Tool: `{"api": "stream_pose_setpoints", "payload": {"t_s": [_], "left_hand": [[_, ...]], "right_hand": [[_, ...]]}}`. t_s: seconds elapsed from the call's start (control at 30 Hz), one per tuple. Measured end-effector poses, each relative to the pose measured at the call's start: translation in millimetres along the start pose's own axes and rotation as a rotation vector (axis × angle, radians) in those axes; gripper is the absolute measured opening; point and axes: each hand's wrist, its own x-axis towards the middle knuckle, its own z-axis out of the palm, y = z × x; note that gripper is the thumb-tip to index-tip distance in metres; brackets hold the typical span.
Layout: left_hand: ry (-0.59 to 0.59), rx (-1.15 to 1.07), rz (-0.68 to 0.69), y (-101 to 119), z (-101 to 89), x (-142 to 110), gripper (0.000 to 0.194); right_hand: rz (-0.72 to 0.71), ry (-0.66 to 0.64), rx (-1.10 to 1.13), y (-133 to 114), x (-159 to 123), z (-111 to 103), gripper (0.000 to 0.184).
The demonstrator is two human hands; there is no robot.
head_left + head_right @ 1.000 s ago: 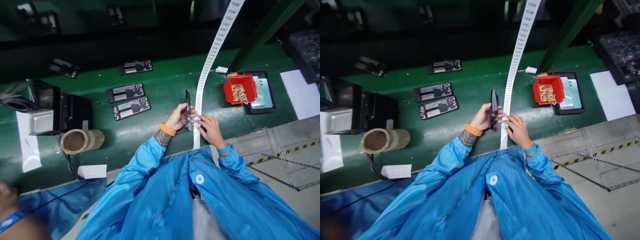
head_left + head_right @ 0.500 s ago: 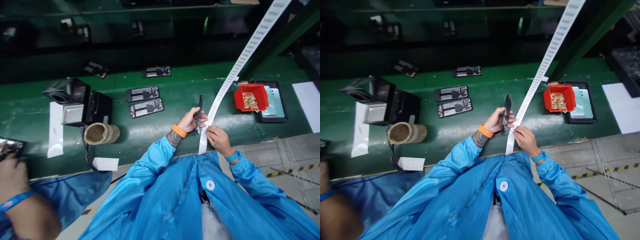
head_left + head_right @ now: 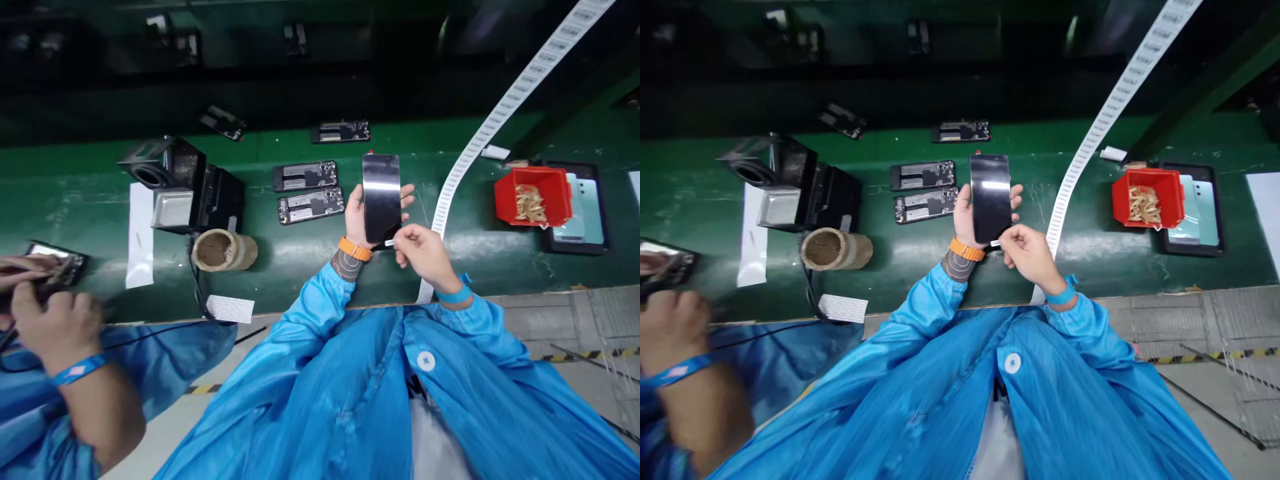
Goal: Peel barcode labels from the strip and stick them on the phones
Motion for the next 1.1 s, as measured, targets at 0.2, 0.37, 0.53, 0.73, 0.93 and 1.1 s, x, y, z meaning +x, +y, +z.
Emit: {"api": "stream_pose_setpoints", "payload": {"t_s": [0.2, 0.37, 0.53, 0.73, 0.93, 1.1], "left_hand": [[0.038, -0.038, 0.088, -0.3, -9.6, 3.6, 0.087], [0.050, -0.053, 0.099, -1.4, -7.3, 4.6, 0.083], [0.071, -0.044, 0.080, -0.6, -1.6, 0.0, 0.081], [0.370, 0.106, 0.262, -13.2, -1.6, 5.8, 0.031], [0.444, 0.382, 0.372, -23.2, -2.6, 5.2, 0.038], [0.353, 0.359, 0.218, 2.9, -6.3, 1.8, 0.035]], "right_hand": [[-0.046, 0.053, -0.119, 1.9, 19.0, 25.4, 0.034], [-0.072, 0.043, -0.218, 6.5, 19.5, 22.6, 0.029], [-0.214, 0.149, -0.511, 13.5, 20.9, 17.7, 0.021], [-0.262, 0.306, -0.419, 28.8, 25.1, -3.8, 0.039], [-0.180, 0.124, -0.238, 37.0, 32.1, -12.7, 0.034], [-0.059, 0.059, 0.041, 35.4, 43.0, -34.3, 0.039]]}}
